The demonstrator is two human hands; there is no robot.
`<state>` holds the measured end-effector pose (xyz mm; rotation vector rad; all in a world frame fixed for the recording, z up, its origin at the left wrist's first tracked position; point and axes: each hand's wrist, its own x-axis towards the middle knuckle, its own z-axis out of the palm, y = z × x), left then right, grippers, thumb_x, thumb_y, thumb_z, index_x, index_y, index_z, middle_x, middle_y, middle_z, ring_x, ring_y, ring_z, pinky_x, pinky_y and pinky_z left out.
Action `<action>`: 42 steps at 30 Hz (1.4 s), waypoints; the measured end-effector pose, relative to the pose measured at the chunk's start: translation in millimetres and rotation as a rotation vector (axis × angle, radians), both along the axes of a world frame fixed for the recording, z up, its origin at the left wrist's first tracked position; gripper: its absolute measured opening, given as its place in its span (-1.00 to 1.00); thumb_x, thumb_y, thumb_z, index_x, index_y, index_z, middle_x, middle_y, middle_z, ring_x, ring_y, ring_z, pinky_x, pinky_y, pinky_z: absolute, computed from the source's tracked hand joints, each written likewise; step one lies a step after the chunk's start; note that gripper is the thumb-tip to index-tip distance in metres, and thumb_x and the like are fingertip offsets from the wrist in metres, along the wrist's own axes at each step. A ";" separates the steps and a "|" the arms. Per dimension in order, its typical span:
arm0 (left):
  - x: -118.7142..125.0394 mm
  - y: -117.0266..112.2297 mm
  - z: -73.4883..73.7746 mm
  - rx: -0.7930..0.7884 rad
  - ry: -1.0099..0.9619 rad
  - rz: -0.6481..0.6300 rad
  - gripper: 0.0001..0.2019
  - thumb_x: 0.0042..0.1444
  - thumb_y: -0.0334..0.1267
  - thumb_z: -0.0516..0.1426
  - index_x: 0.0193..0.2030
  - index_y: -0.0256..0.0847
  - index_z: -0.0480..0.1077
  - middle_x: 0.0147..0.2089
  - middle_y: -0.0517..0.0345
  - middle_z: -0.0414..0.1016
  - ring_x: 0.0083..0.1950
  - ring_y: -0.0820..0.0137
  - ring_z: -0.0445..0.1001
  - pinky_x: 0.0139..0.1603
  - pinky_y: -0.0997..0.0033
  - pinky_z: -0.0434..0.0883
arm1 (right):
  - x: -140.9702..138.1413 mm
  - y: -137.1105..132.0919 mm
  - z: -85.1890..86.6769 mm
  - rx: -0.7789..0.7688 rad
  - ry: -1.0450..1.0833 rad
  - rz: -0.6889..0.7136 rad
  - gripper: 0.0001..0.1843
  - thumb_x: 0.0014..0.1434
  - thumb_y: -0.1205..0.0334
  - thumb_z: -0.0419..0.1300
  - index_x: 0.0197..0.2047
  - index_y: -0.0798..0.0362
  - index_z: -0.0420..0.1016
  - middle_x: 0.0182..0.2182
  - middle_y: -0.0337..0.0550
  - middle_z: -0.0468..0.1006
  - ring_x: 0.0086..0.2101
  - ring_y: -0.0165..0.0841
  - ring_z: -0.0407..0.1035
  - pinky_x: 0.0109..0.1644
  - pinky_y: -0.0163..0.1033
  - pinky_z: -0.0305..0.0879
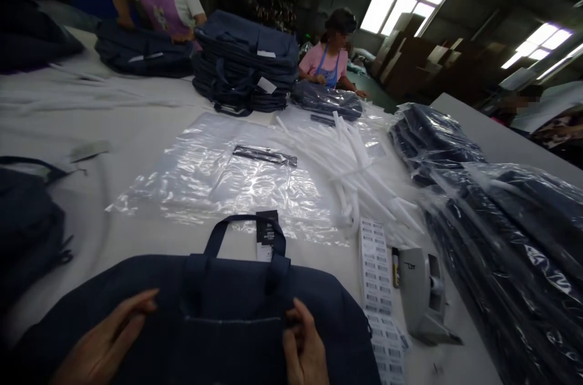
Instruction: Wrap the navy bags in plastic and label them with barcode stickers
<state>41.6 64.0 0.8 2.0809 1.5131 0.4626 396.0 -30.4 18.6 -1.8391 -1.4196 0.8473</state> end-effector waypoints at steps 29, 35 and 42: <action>58.0 37.8 71.7 0.190 0.031 -0.562 -0.76 0.28 -0.06 0.05 -0.03 0.03 0.47 0.07 0.17 0.45 0.10 0.25 0.36 0.11 0.27 0.30 | -15.1 -0.3 31.2 -0.369 0.350 0.146 -0.45 0.09 0.23 0.22 0.18 -0.05 0.34 -0.52 -0.31 0.52 -0.51 -0.42 0.39 -0.40 -0.33 0.28; 115.8 140.3 64.4 0.251 0.104 -0.519 -0.77 0.30 -0.27 -0.01 -0.05 -0.18 0.44 -0.03 0.05 0.49 0.01 0.30 0.41 0.07 0.35 0.36 | 58.5 69.0 60.2 -0.029 -0.034 -0.047 -0.64 0.18 -0.02 0.12 -0.09 0.03 0.51 -0.49 -0.23 0.49 -0.46 -0.36 0.38 -0.33 -0.27 0.28; 187.2 213.6 8.2 0.222 0.318 -0.444 -0.75 0.05 -0.44 0.19 -0.09 -0.38 0.43 -0.14 -0.21 0.50 0.00 -0.07 0.40 0.02 -0.06 0.32 | 118.3 159.9 -0.6 -0.097 -0.127 0.273 -0.74 0.15 0.23 0.10 -0.11 0.04 0.52 -0.32 -0.14 0.57 -0.39 -0.35 0.42 -0.22 -0.19 0.37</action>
